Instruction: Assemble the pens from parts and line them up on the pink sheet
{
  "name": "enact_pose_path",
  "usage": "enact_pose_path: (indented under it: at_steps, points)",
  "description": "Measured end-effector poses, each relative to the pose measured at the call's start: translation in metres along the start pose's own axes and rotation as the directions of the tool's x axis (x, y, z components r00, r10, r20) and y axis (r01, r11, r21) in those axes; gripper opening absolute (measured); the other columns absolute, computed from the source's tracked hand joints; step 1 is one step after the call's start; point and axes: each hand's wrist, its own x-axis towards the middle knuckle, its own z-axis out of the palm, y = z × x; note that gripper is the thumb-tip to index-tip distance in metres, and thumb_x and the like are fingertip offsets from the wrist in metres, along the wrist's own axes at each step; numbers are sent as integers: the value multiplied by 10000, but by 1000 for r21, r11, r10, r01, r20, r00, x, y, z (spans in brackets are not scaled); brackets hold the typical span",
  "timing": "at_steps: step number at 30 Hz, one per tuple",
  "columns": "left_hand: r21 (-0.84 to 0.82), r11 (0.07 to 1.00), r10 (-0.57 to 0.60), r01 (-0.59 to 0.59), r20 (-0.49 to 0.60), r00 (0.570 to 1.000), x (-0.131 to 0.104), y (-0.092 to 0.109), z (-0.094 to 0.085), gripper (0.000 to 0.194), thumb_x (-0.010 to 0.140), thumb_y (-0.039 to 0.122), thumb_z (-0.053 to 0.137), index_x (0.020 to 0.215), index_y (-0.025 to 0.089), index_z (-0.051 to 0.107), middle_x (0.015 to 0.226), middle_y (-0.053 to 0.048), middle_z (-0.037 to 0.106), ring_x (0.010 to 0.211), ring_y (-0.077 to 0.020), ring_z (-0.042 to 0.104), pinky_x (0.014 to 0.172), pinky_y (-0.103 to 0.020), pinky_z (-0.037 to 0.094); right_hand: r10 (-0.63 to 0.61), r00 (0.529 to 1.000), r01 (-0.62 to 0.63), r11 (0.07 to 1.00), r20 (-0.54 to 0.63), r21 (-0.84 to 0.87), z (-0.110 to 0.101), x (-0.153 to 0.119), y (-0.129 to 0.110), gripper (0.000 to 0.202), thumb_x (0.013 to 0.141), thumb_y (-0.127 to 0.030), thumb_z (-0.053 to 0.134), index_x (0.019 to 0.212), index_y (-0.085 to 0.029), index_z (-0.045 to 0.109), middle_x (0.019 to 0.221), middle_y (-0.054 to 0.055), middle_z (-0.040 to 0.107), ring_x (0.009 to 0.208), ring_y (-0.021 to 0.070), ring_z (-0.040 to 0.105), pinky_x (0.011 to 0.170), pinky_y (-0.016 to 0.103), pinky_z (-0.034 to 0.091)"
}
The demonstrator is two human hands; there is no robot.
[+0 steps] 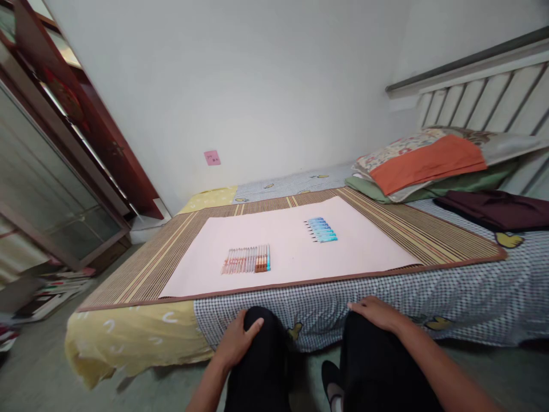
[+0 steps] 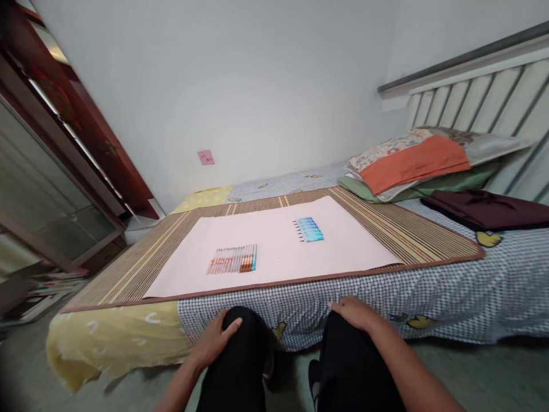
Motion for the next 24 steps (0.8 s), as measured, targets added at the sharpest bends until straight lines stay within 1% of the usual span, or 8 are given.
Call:
enact_pose_path:
  at_steps: [2,6,9,12,16,20,22,24]
  points:
    - [-59,998,39,-39,15,999,-9,18,20,694,882,587,512,1406,133,487,1378,-161,613,1249,-282,594,1057,-355,423,-41,999,42,995,7,-88,7,-1,-18,503,885,-578,500,625,-189,684,820,138,726,803,285,677,715,368,457]
    - [-19,998,60,-60,-17,998,-14,46,54,802,874,478,539,1537,94,301,1563,-208,399,1387,-280,473,1128,-345,356,-82,997,79,983,-9,-165,22,-8,-58,445,871,-566,537,851,-167,733,980,153,743,921,314,688,747,371,459]
    - [-18,999,36,-35,18,999,-9,53,62,811,878,476,535,1540,77,289,1563,-224,384,1386,-289,473,1130,-355,357,-69,996,58,984,-59,-170,27,-19,-78,447,857,-549,568,979,-147,723,1056,172,737,987,340,683,796,400,470]
    - [-62,997,44,-42,23,999,-3,44,60,789,883,481,526,1527,82,307,1557,-217,396,1396,-277,462,1135,-351,358,-118,985,90,974,-128,-210,26,-36,-85,403,868,-505,570,1015,-154,703,1082,177,721,1023,354,666,838,438,476]
    - [-141,988,58,-58,-5,998,3,19,62,770,885,480,516,1516,85,319,1566,-204,396,1433,-265,415,1176,-369,317,-172,950,79,940,-260,-333,29,-54,-77,323,848,-417,602,1057,-189,695,1158,191,685,1116,412,605,873,538,462]
    - [-162,986,29,-41,-72,997,7,-3,71,684,899,491,504,1463,113,420,1485,-185,512,1374,-269,494,1146,-379,376,-246,905,108,922,-346,-372,60,-50,-52,376,789,-359,660,1147,-246,690,1303,180,645,1220,450,543,936,625,419]
    - [-146,985,67,-95,-186,980,9,-7,75,594,888,490,540,1365,138,537,1382,-176,605,1292,-288,570,1095,-394,439,-306,880,147,902,-362,-406,84,-42,-36,459,738,-305,687,1194,-260,683,1336,164,645,1248,457,534,956,643,402]
    - [-152,966,135,-211,-401,906,11,-4,76,438,893,484,556,1185,174,658,1191,-151,702,1153,-313,648,1017,-444,497,-424,818,213,850,-388,-482,106,-33,-20,509,730,-221,660,1234,-296,668,1342,115,660,1259,424,549,987,619,392]
